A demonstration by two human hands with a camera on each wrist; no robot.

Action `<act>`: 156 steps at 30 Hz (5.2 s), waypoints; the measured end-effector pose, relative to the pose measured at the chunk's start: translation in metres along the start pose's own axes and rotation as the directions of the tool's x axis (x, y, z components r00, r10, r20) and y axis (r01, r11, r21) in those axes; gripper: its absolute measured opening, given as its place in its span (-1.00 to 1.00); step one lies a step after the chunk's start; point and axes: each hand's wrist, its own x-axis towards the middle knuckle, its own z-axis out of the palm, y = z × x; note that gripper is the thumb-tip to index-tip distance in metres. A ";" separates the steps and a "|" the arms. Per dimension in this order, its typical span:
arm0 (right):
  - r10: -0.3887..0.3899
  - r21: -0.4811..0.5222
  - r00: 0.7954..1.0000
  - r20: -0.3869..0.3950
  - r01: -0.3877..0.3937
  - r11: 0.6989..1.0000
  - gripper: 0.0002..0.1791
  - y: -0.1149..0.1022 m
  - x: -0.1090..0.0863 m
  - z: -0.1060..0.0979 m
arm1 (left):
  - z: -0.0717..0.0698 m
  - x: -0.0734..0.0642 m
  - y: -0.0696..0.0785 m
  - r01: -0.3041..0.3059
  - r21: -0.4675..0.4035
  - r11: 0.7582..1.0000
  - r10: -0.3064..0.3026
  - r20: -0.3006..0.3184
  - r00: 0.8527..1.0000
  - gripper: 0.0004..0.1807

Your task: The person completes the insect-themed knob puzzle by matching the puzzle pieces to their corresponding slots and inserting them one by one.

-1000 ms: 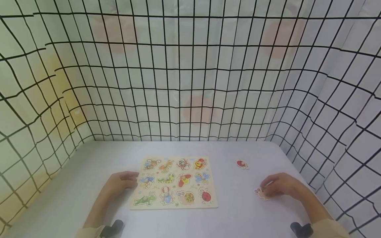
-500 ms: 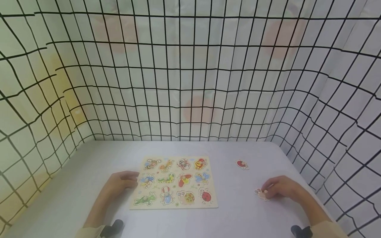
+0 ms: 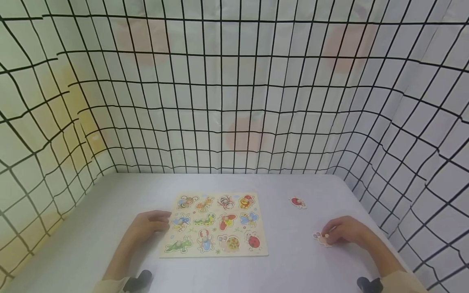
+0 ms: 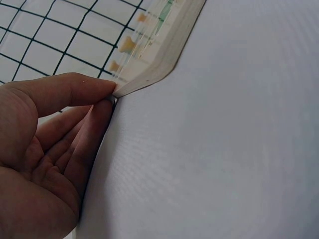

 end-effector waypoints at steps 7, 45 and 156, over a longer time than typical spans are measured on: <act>0.001 -0.019 1.000 0.003 -0.001 1.000 -0.74 -0.004 0.001 0.000 | -0.001 -0.001 0.000 -0.008 -0.011 1.000 0.008 0.013 1.000 -0.62; -0.221 -0.118 0.971 0.090 0.231 0.966 -0.85 -0.104 0.027 0.067 | -0.003 -0.004 0.004 0.018 -0.022 1.000 -0.018 0.004 1.000 -0.64; -0.325 -0.089 0.924 0.202 0.348 0.933 -0.86 -0.201 0.050 0.189 | -0.004 -0.003 0.007 0.021 -0.009 1.000 -0.021 0.008 1.000 -0.62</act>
